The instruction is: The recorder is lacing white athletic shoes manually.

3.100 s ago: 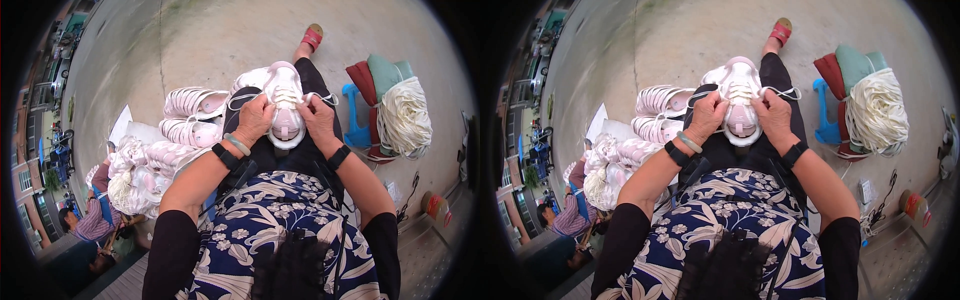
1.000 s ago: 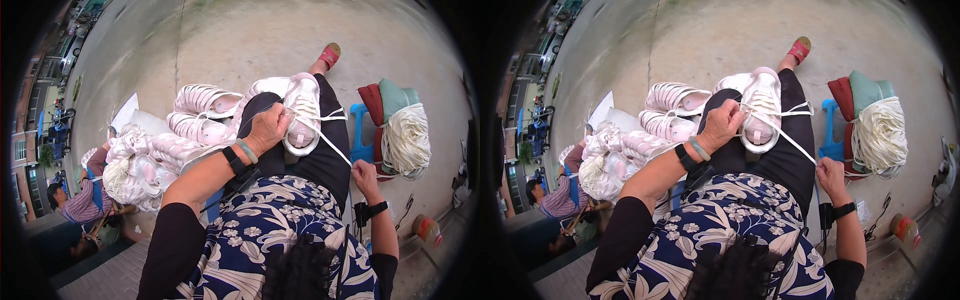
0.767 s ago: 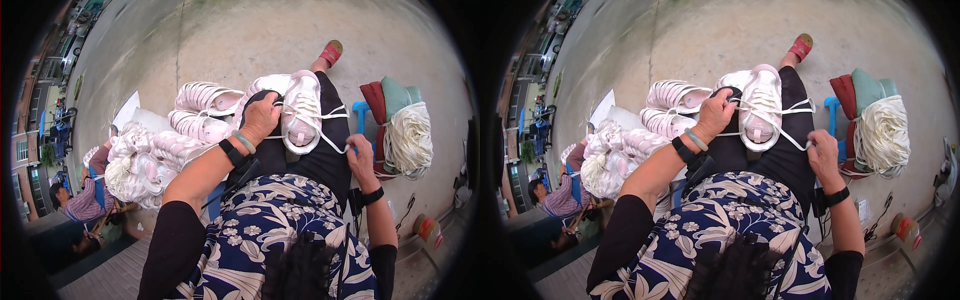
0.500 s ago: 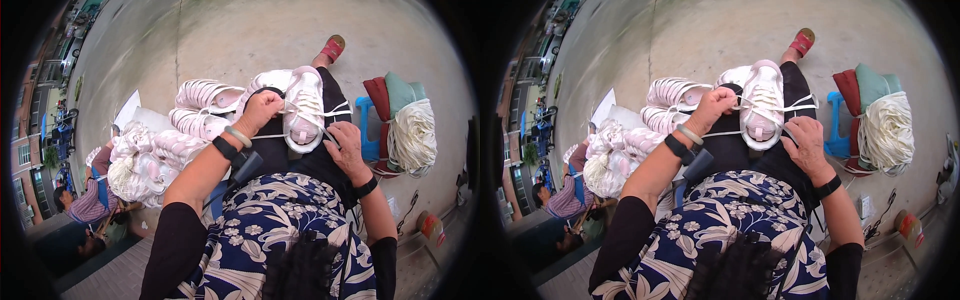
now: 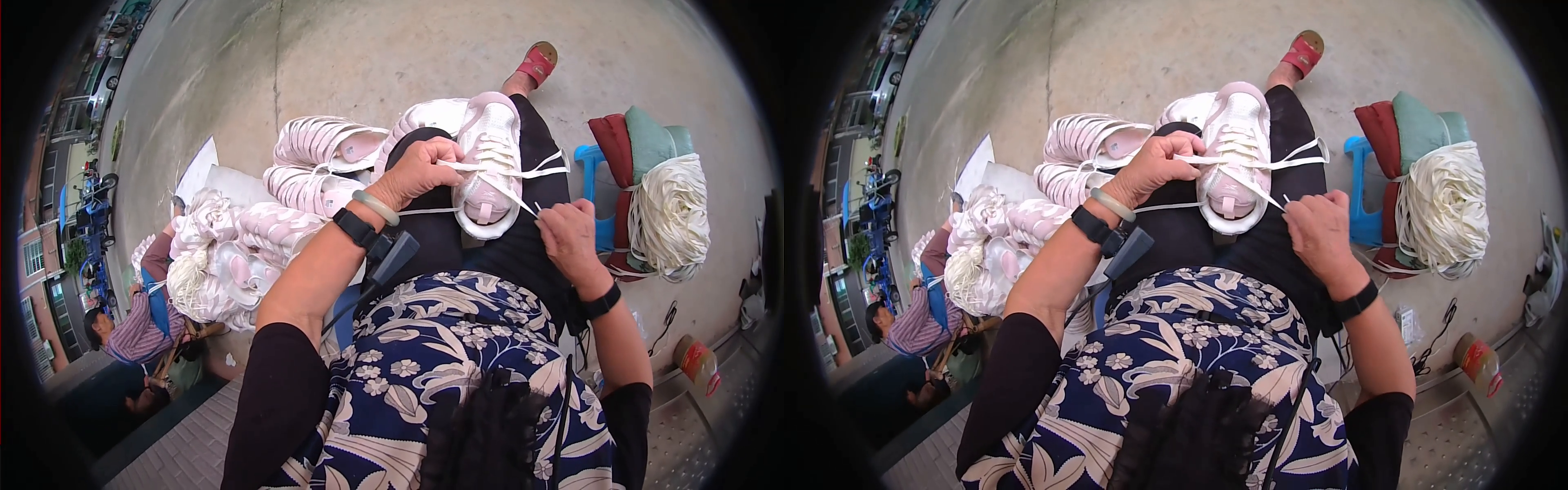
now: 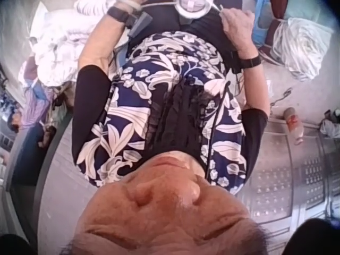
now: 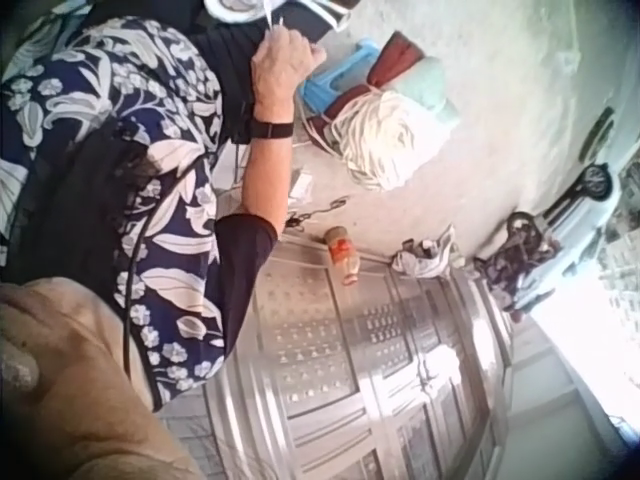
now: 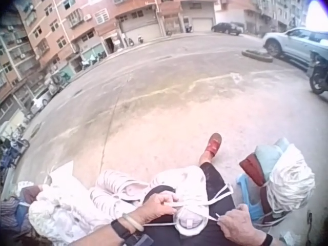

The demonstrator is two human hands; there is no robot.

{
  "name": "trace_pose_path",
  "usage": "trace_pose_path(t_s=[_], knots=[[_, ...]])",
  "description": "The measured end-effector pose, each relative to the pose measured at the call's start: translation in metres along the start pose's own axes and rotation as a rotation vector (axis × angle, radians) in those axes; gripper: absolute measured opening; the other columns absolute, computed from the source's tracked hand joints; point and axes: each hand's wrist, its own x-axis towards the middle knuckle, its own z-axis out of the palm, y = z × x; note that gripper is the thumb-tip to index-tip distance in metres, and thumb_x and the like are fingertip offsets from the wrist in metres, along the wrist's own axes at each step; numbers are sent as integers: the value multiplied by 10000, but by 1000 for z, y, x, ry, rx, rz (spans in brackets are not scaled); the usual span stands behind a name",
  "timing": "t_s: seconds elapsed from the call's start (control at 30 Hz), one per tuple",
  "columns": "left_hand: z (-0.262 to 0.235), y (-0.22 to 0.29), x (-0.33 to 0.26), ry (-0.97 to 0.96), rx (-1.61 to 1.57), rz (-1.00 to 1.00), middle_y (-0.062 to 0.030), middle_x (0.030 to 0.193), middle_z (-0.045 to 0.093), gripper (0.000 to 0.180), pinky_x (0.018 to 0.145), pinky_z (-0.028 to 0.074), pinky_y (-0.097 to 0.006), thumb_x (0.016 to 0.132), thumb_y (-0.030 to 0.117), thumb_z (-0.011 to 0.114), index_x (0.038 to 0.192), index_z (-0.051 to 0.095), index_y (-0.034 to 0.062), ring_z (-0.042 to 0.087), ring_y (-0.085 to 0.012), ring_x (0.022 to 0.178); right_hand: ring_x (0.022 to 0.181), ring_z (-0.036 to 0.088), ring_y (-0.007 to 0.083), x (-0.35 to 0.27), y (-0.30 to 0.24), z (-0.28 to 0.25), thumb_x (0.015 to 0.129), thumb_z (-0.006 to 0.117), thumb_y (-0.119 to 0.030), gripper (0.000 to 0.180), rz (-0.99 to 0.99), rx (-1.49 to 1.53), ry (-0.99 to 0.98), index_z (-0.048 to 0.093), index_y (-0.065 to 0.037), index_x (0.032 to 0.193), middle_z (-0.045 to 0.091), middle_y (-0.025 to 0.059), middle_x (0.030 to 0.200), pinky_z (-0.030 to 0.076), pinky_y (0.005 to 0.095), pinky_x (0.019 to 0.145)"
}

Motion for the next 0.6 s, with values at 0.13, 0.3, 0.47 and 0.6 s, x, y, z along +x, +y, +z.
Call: trace_pose_path(t_s=[0.13, 0.3, 0.47, 0.6], knots=[[3, -2, 2, 0, 92, 25, -18, 1000, 518, 142, 734, 403, -200, 650, 37, 669, 642, 528, 50, 485, -65, 806, 666, 511, 235, -13, 0, -25, 697, 623, -61, 98, 32, -65, -67, 541, -89, 744, 458, 51, 643, 356, 407, 770], [10, -1, 7, 116, 182, 64, -16, 962, 508, 154, 699, 394, -198, 639, 45, 680, 649, 528, 21, 470, -69, 775, 659, 492, 243, -23, 4, -29, 688, 600, -46, 98, 35, -95, -92, 513, -89, 706, 439, 55, 633, 357, 390, 740], [12, -14, 10, 137, 237, 105, -9, 911, 507, 153, 667, 395, -206, 630, 48, 680, 647, 529, 24, 461, -70, 761, 640, 473, 250, -32, 6, -38, 673, 590, -43, 111, 19, -131, -88, 488, -86, 667, 421, 60, 619, 355, 375, 706], [20, -9, 16, 158, 427, 175, -28, 822, 493, 145, 612, 388, -232, 619, 60, 658, 675, 539, -1, 461, -100, 692, 637, 471, 247, -55, 7, -43, 679, 585, -48, 96, 75, -146, -114, 499, -86, 664, 423, 65, 617, 352, 374, 700]])
